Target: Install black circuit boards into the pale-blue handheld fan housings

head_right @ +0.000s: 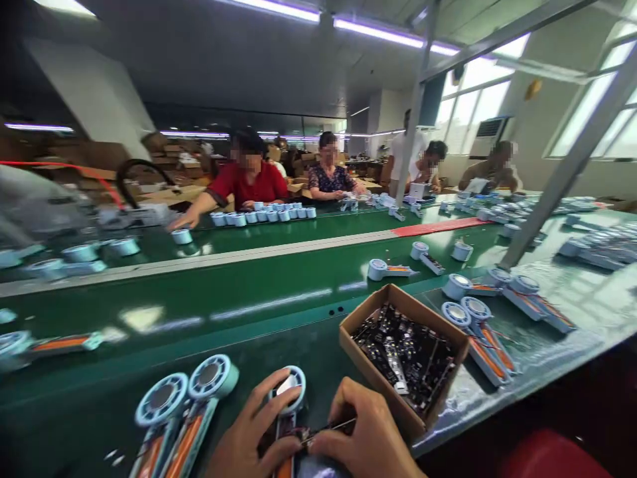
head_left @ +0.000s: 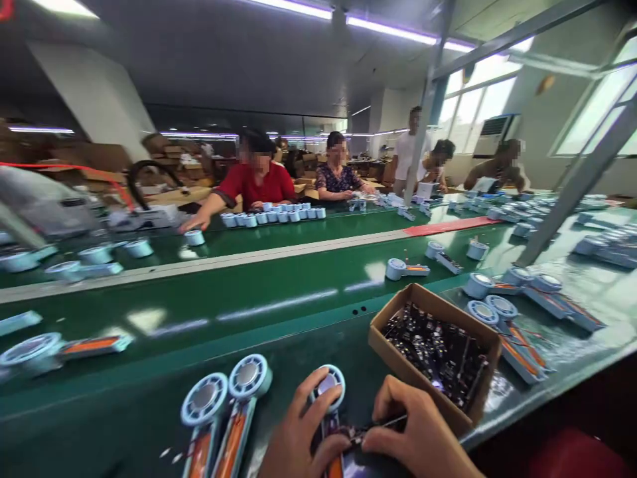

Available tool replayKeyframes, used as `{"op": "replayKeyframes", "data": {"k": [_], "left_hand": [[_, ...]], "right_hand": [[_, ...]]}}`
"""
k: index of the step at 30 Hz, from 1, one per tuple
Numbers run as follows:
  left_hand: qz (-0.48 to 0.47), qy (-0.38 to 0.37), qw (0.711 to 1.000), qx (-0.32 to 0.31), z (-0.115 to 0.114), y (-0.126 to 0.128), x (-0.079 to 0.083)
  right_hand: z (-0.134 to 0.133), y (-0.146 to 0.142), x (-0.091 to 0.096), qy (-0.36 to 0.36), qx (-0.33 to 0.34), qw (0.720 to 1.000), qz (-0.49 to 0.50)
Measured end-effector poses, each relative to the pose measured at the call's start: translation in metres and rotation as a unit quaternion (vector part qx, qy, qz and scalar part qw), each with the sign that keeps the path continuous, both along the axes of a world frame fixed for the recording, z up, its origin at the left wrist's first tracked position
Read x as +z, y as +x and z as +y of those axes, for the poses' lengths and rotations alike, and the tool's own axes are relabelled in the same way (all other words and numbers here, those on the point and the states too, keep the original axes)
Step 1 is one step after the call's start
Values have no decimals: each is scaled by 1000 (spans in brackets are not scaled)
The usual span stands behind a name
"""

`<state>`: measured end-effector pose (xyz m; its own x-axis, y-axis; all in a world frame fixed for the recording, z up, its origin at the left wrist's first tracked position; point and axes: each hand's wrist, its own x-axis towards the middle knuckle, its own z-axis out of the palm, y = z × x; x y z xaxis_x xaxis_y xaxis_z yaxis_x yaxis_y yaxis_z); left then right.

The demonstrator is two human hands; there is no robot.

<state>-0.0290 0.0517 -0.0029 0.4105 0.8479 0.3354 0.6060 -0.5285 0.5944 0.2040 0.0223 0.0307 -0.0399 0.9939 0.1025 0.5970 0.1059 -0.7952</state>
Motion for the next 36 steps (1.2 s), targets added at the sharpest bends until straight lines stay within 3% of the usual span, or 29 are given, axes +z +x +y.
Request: {"op": "replayKeyframes", "data": {"k": [2,5,8,11,13,19,22,24,26,30,32,34,36], "left_hand": [[-4,-16,1000,22,-6,2,4],[-56,-34,996,58,-17,10,4],[-114,-56,989,78,-23,15,2],[-149,-110,981,58,-24,15,1],[-165,-140,975,48,-24,13,1],[-219,-162,959,77,-23,14,-1],[-240,-171,952,89,-22,16,-2],[-243,-181,948,98,-22,17,1],[-230,-195,947,109,-23,19,7],[-196,-226,949,101,-26,20,21],[-207,-248,941,96,-26,20,24],[-246,-280,924,88,-26,20,25],[-290,-305,904,78,-24,21,26]], "right_hand": [[4,8,1,111,78,984,-117],[5,11,17,254,200,918,-229],[-2,8,41,301,268,872,-278],[-7,7,47,325,266,854,-309],[-7,6,37,312,258,863,-301],[-5,-3,4,143,227,949,-164],[-2,-3,-2,72,234,962,-118],[0,-2,-4,60,241,956,-154],[1,-3,-2,114,249,927,-255],[1,-11,11,253,257,817,-451],[1,-17,21,280,267,776,-498],[3,-21,31,281,289,760,-510],[10,-22,44,250,321,774,-484]]}}
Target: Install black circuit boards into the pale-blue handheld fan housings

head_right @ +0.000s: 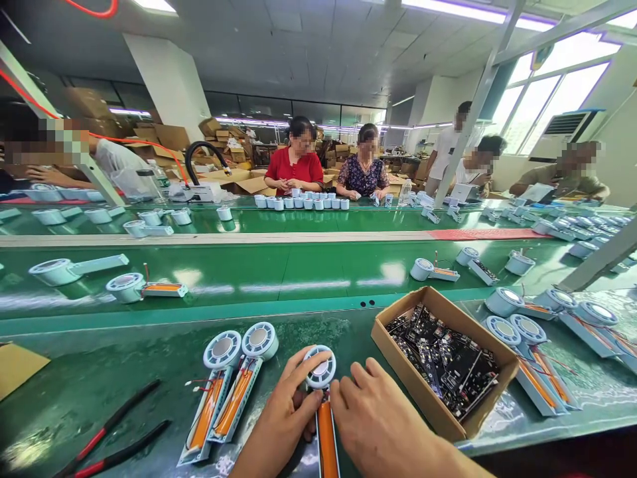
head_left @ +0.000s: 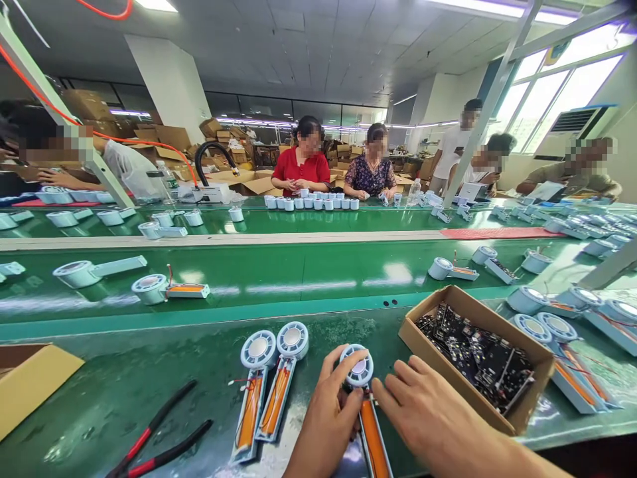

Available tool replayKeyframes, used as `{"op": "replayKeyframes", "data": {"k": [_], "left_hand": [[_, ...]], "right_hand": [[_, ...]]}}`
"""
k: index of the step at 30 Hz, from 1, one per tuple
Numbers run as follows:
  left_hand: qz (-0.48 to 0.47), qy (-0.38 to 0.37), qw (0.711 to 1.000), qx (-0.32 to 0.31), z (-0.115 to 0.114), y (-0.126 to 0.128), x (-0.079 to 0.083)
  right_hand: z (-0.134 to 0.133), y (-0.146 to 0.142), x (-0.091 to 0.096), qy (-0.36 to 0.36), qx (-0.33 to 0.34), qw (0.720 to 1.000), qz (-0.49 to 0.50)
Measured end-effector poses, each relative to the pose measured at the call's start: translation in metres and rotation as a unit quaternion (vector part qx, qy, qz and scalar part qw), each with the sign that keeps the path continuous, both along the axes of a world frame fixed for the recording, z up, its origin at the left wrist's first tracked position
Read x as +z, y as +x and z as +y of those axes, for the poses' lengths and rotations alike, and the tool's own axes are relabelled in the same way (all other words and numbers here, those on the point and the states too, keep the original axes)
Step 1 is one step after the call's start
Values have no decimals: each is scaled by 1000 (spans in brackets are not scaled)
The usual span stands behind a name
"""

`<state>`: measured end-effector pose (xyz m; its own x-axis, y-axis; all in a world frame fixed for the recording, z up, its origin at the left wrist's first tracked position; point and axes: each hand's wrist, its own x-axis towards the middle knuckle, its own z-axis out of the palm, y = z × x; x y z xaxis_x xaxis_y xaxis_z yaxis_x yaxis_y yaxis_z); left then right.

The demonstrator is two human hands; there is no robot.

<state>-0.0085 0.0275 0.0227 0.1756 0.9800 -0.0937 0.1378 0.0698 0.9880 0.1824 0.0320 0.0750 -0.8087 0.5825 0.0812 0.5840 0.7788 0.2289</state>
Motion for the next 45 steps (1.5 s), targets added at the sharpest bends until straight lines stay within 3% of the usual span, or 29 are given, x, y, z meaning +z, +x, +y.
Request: {"op": "replayKeyframes", "data": {"k": [4,7,11,14,16,20,25,29,34,38,41,45], "left_hand": [[-30,-9,999,10,5,4,0],[-25,18,998,51,6,9,-5],[-49,28,993,106,1,20,-21],[-101,11,988,115,-5,25,-30],[-136,6,984,111,-9,26,-33],[-154,16,982,106,-11,20,-39],[-70,42,992,99,-12,13,-50],[-34,60,992,106,-14,15,-46],[12,38,994,105,-9,15,-36],[83,54,989,106,-7,13,-32],[95,65,988,101,-8,14,-28],[78,45,992,89,-10,15,-23]], "right_hand": [[17,6,24,-188,-39,980,51],[17,10,19,-253,-93,954,129],[-7,12,-28,-200,-109,928,296],[-26,8,-63,-157,-139,907,365],[-33,4,-76,-138,-161,898,386],[-36,-7,-83,-93,-191,888,408],[-36,-23,-93,-41,-243,859,448],[-40,-33,-104,-20,-295,835,463],[-37,-30,-110,-18,-264,862,433],[-35,-9,-94,-111,-235,857,444],[-40,20,-75,-258,-210,818,470],[-45,44,-61,-371,-223,771,467]]}}
